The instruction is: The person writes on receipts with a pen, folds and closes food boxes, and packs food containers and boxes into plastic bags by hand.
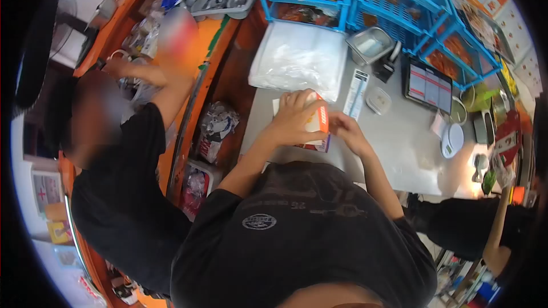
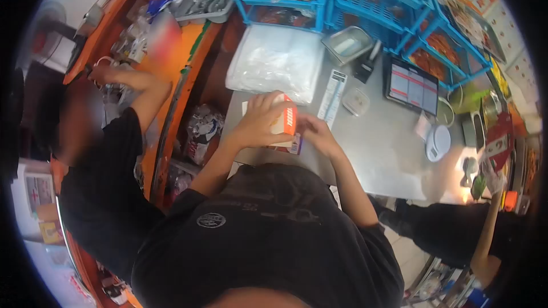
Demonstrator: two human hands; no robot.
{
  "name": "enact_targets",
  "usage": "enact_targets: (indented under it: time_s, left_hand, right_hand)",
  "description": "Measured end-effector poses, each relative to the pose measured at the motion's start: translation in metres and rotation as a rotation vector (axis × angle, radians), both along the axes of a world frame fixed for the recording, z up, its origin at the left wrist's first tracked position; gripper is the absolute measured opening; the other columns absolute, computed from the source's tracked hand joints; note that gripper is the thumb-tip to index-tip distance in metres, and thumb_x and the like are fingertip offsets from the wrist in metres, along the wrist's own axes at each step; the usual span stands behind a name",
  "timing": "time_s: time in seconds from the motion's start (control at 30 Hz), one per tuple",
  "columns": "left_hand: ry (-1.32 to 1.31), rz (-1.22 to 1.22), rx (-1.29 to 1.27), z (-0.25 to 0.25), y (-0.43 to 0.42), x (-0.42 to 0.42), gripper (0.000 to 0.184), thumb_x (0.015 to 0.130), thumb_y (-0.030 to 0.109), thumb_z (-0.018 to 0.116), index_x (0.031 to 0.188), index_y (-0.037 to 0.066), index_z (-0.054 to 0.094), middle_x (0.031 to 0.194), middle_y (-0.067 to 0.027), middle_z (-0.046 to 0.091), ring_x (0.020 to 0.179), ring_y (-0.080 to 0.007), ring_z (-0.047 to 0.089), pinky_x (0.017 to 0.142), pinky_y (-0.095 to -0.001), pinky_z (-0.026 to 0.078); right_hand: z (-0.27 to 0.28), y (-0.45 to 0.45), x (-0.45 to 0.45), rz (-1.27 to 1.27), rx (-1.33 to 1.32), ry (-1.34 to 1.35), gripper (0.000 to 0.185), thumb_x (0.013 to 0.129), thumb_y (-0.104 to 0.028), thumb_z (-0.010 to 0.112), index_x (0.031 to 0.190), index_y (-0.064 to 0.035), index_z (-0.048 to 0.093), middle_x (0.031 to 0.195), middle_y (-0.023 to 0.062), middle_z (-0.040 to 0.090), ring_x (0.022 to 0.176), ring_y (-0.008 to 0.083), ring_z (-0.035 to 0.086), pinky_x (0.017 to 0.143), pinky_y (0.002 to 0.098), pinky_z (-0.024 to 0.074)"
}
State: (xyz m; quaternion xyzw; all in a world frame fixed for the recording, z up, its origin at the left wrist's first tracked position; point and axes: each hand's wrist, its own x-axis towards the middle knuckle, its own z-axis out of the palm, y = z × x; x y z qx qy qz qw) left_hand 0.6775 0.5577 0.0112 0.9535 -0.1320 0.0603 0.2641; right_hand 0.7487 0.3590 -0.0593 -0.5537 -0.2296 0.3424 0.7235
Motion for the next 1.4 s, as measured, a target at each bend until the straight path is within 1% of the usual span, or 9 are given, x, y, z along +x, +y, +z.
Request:
enact_targets:
  time_s: [0.07,0.5,0.67,0.77,0.93,1.03,1.23,1.33,1.4]
  left_hand:
    - [-0.092,0.022,-0.067,-0.006,0.001,0.004,0.066,0.066,0.055,0.071,0.114,0.010,0.059,0.120,-0.0161,0.046,0.116,-0.0352,0.040,0.097,-0.0496,0.027]
    - [-0.107,0.182,0.064,-0.012,-0.015,-0.004,0.065,0.070,0.060,0.064,0.113,0.010,0.059,0.140,-0.0269,0.033,0.132,-0.0452,0.026,0.106,-0.0612,0.015]
    - [-0.184,0.228,0.044,-0.020,-0.015,-0.004,0.038,0.086,0.029,0.057,0.120,0.011,0.057,0.144,-0.0182,0.035,0.133,-0.0411,0.028,0.108,-0.0601,0.015]
    - [-0.353,0.190,-0.586,-0.025,0.013,-0.019,0.047,0.079,0.023,0.065,0.123,0.011,0.055,0.143,-0.0174,0.035,0.133,-0.0411,0.029,0.107,-0.0611,0.015]
    - [-0.043,0.222,-0.430,-0.041,0.032,-0.070,0.085,0.059,0.048,0.082,0.131,0.016,0.050,0.150,-0.0324,0.003,0.138,-0.0524,-0.003,0.110,-0.0590,0.001]
    - [-0.116,0.205,-0.503,-0.054,0.030,-0.059,0.089,0.057,0.042,0.085,0.134,0.016,0.046,0.150,-0.0325,0.004,0.139,-0.0506,-0.001,0.110,-0.0574,0.003]
    - [-0.172,0.199,-0.625,-0.065,0.025,-0.049,0.081,0.056,0.030,0.087,0.124,0.009,0.051,0.127,-0.0236,0.043,0.119,-0.0395,0.040,0.102,-0.0453,0.034]
    - [-0.357,0.162,-0.548,-0.046,0.016,-0.043,0.076,0.055,0.024,0.087,0.120,0.007,0.051,0.120,-0.0209,0.051,0.119,-0.0355,0.041,0.098,-0.0453,0.038]
    - [-0.230,0.161,-1.035,-0.043,0.000,-0.043,0.079,0.057,0.022,0.087,0.121,0.005,0.044,0.118,-0.0174,0.039,0.115,-0.0307,0.043,0.097,-0.0398,0.040]
  right_hand:
    - [-0.021,-0.001,-0.016,-0.079,-0.138,-0.359,0.033,0.081,-0.003,0.059,0.114,0.0030,0.057,0.099,0.0075,0.061,0.093,0.0148,0.059,0.086,0.0290,0.0473]
    - [-0.003,-0.009,-0.015,-0.261,-0.311,-0.170,0.023,0.085,-0.012,0.065,0.100,0.0045,0.063,0.094,0.0070,0.064,0.081,0.0132,0.058,0.071,0.0273,0.0469]
    - [0.023,0.029,-0.023,-0.405,-0.331,-0.479,0.035,0.086,-0.014,0.063,0.117,-0.0006,0.055,0.101,0.0064,0.058,0.087,0.0142,0.052,0.074,0.0278,0.0430]
    - [0.019,0.040,-0.029,-0.376,-0.366,-0.559,0.043,0.087,-0.010,0.059,0.127,-0.0033,0.047,0.111,0.0103,0.052,0.095,0.0179,0.047,0.079,0.0306,0.0409]
    - [0.022,0.038,-0.034,-0.357,-0.486,-0.720,0.045,0.087,-0.009,0.055,0.131,-0.0029,0.045,0.112,0.0136,0.053,0.101,0.0238,0.046,0.087,0.0350,0.0389]
    - [0.023,0.037,-0.031,-0.357,-0.547,-0.714,0.040,0.090,-0.015,0.055,0.128,-0.0057,0.050,0.111,0.0102,0.055,0.101,0.0183,0.049,0.088,0.0319,0.0388]
    - [-0.023,0.026,-0.012,-0.313,-0.384,-0.483,0.037,0.091,-0.014,0.054,0.126,-0.0024,0.051,0.116,0.0084,0.057,0.105,0.0154,0.053,0.081,0.0283,0.0437]
    - [0.009,0.023,-0.015,-0.295,-0.355,-0.472,0.037,0.086,-0.014,0.062,0.121,-0.0070,0.056,0.115,0.0134,0.057,0.104,0.0245,0.052,0.089,0.0350,0.0427]
    - [0.057,0.028,-0.018,-0.336,-0.275,-0.568,0.030,0.084,-0.014,0.065,0.112,-0.0052,0.060,0.100,0.0114,0.062,0.097,0.0222,0.053,0.083,0.0338,0.0431]
